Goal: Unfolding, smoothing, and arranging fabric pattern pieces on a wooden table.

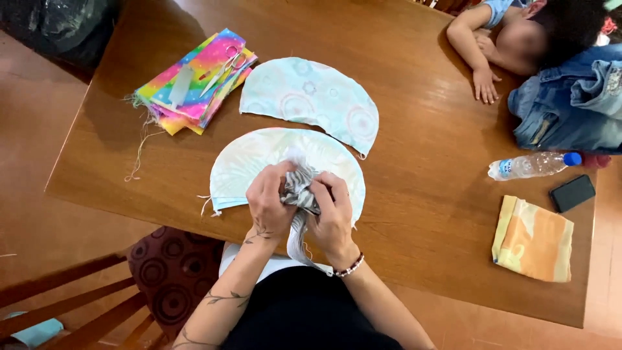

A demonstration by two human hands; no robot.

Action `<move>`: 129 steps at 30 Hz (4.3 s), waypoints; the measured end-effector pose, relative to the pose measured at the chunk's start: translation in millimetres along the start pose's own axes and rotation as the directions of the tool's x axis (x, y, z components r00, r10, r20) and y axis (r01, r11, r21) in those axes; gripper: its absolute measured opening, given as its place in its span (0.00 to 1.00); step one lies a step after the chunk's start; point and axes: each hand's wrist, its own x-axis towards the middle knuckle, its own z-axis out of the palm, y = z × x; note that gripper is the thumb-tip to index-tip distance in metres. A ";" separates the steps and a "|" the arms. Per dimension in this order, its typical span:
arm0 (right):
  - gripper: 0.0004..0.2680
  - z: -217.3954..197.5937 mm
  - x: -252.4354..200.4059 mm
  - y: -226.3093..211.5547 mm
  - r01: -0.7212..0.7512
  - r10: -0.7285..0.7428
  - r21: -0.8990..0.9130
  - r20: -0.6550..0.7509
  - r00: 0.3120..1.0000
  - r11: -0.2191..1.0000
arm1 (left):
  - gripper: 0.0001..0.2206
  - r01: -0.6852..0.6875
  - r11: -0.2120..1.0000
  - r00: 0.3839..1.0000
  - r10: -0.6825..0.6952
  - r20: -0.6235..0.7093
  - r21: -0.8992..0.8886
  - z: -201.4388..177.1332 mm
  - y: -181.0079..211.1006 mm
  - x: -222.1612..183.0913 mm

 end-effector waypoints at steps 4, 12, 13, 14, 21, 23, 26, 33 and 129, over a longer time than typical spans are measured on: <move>0.02 -7.8 -3.4 1.7 -0.004 0.000 0.058 0.078 0.997 0.998 | 0.09 -0.054 0.998 0.997 0.052 0.052 0.027 -10.3 -0.7 0.6; 0.09 -45.2 -11.7 4.2 -0.451 0.227 0.409 0.489 0.842 0.793 | 0.15 0.202 0.962 0.883 -0.098 0.459 -0.184 -49.2 25.3 -4.4; 0.09 -53.7 -8.7 2.1 -0.453 0.228 0.408 0.491 0.841 0.793 | 0.15 0.204 0.962 0.882 -0.100 0.460 -0.183 -59.2 28.7 2.5; 0.09 -62.1 -5.8 -0.1 -0.526 0.267 0.394 0.548 0.793 0.754 | 0.16 0.337 0.924 0.792 -0.176 0.584 -0.180 -69.3 31.9 9.3; 0.15 -94.2 -8.2 -11.5 -0.815 0.210 0.405 0.829 0.519 0.415 | 0.05 0.745 0.649 0.423 -0.279 0.862 -0.156 -105.0 57.9 19.8; 0.14 -99.2 -4.1 -17.3 -0.828 0.216 0.427 0.826 0.521 0.362 | 0.06 0.812 0.559 0.394 -0.310 0.865 -0.169 -102.5 53.8 3.3; 0.12 -105.4 2.2 -26.5 -0.842 0.221 0.486 0.817 0.533 0.234 | 0.06 0.935 0.316 0.279 -0.377 0.883 -0.160 -102.0 64.2 0.7; 0.11 -111.2 4.1 -46.5 -0.639 0.249 0.680 0.590 0.768 0.359 | 0.14 0.912 -0.202 0.314 -0.218 0.924 -0.358 -108.1 81.6 4.5; 0.09 -60.5 5.6 45.3 -0.553 0.302 0.775 0.472 0.829 0.306 | 0.06 0.921 0.162 0.352 0.052 0.935 -0.355 -59.4 65.4 22.9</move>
